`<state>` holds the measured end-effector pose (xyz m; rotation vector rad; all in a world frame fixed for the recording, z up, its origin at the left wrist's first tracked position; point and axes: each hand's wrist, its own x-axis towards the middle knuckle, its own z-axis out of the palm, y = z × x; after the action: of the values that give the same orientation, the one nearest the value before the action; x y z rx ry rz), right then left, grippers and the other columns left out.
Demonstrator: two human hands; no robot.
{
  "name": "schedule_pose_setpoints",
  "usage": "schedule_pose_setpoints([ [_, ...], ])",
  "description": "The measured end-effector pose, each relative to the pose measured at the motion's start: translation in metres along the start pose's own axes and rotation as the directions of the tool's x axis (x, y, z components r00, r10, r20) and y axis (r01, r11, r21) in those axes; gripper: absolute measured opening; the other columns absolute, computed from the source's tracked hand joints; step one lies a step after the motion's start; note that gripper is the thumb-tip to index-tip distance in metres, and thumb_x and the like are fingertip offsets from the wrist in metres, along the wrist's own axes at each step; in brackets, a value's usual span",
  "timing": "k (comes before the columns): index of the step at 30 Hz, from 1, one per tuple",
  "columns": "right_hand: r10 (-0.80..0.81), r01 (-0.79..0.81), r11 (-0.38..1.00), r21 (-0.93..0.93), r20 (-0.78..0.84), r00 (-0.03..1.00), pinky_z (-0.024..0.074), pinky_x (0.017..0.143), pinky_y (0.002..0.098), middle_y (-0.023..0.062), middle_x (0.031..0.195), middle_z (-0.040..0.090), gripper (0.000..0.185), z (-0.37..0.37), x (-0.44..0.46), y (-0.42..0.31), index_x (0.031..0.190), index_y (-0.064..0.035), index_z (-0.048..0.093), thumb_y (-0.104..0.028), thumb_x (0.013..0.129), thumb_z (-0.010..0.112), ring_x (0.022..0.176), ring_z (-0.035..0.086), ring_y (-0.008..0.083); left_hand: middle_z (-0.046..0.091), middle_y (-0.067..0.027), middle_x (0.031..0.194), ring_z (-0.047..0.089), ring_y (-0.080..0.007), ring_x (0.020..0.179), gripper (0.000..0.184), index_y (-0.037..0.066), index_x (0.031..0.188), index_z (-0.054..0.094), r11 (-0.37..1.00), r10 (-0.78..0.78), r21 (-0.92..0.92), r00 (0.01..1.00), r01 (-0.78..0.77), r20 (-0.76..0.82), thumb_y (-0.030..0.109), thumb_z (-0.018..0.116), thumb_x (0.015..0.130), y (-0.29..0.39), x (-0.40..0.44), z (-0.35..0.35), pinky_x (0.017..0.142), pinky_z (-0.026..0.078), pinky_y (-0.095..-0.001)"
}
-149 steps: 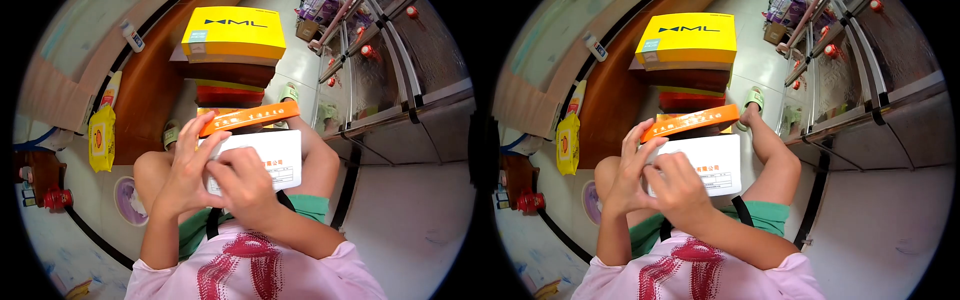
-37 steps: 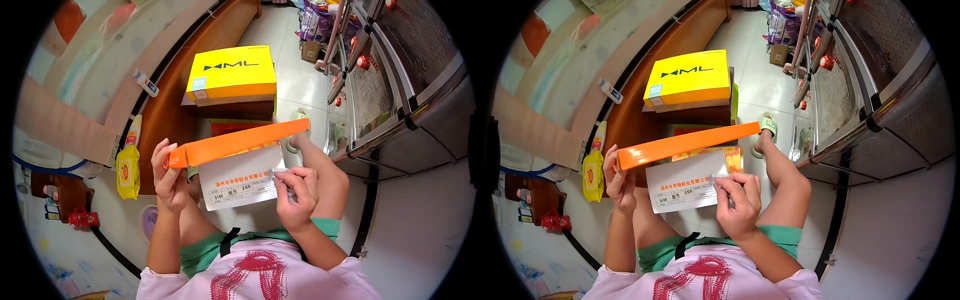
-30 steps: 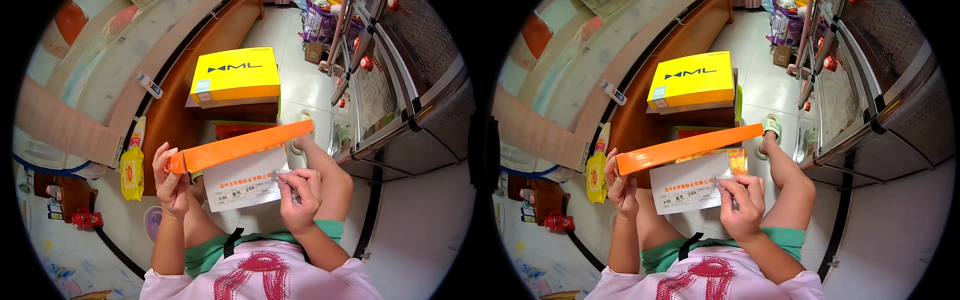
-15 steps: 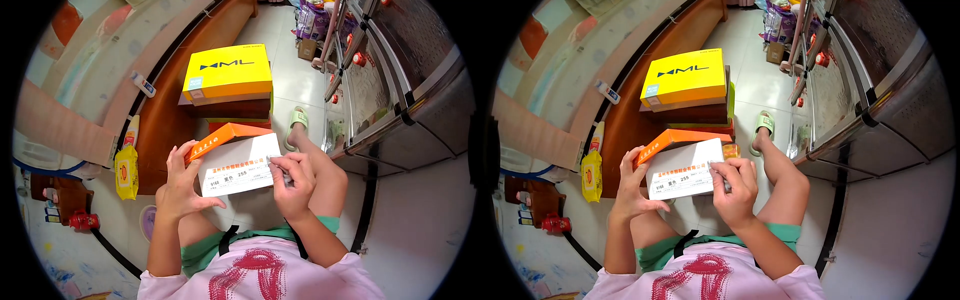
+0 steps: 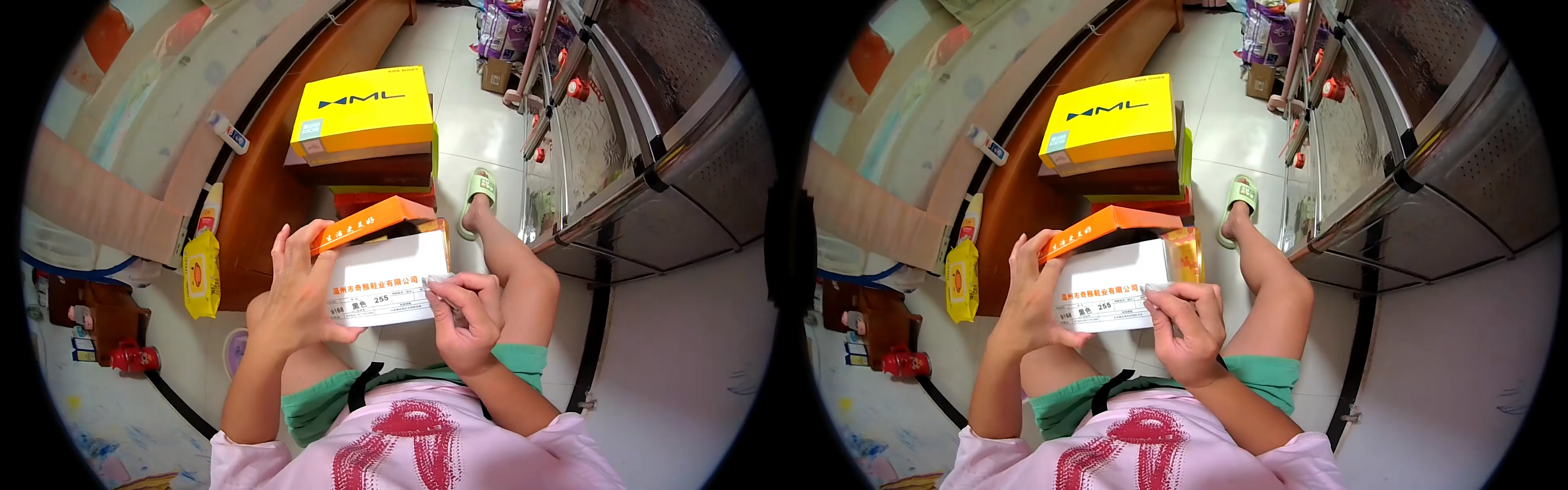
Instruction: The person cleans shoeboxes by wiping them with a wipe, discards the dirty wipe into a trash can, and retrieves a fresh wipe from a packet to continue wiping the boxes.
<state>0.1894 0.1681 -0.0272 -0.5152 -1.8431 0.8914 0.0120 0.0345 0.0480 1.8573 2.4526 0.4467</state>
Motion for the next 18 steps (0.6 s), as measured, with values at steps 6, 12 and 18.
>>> schedule_pose_setpoints([
  [6, -0.023, 0.023, 0.999, 0.031, -0.001, 1.000, 0.0474, 0.069, 0.0335, 0.0067, 0.089, 0.061, 0.022, 0.010, -0.003, 0.009, 0.091, -0.0057, 0.072, 0.004, 0.072, 0.078, 0.078, 0.057, 0.0249, 0.040, -0.0177, 0.137, 0.039, -0.0327, 0.132, 0.070, 0.002, 0.092, 0.062, 0.963, 0.206, 0.230, 0.932, -0.139, -0.298, 0.031, 0.090, 0.035, -0.026, 0.004, 0.022, 0.113, 0.020, -0.0637],
  [12, 0.106, -0.101, 0.994, -0.050, 0.106, 0.989, 0.0480, 0.068, 0.0363, 0.0087, 0.087, 0.059, 0.018, 0.016, -0.052, 0.033, 0.086, -0.0038, 0.069, 0.003, 0.071, 0.076, 0.078, 0.058, 0.0281, 0.040, -0.0084, 0.141, 0.039, -0.0269, 0.134, 0.055, 0.009, 0.090, 0.064, 0.958, 0.209, 0.254, 0.931, -0.133, -0.299, 0.035, 0.088, 0.048, -0.029, -0.056, 0.128, 0.112, 0.021, -0.0630],
  [18, 0.482, -0.491, 0.869, -0.065, 0.339, 0.808, 0.0512, 0.069, 0.0328, 0.0110, 0.088, 0.059, 0.016, 0.007, -0.095, 0.057, 0.087, 0.0019, 0.067, 0.006, 0.073, 0.071, 0.081, 0.064, 0.0250, 0.039, -0.0063, 0.141, 0.038, -0.0268, 0.135, 0.034, 0.013, 0.095, 0.066, 0.972, 0.086, 0.231, 0.973, -0.035, -0.215, 0.023, 0.081, 0.067, 0.006, -0.102, 0.165, 0.112, 0.022, -0.0624],
])
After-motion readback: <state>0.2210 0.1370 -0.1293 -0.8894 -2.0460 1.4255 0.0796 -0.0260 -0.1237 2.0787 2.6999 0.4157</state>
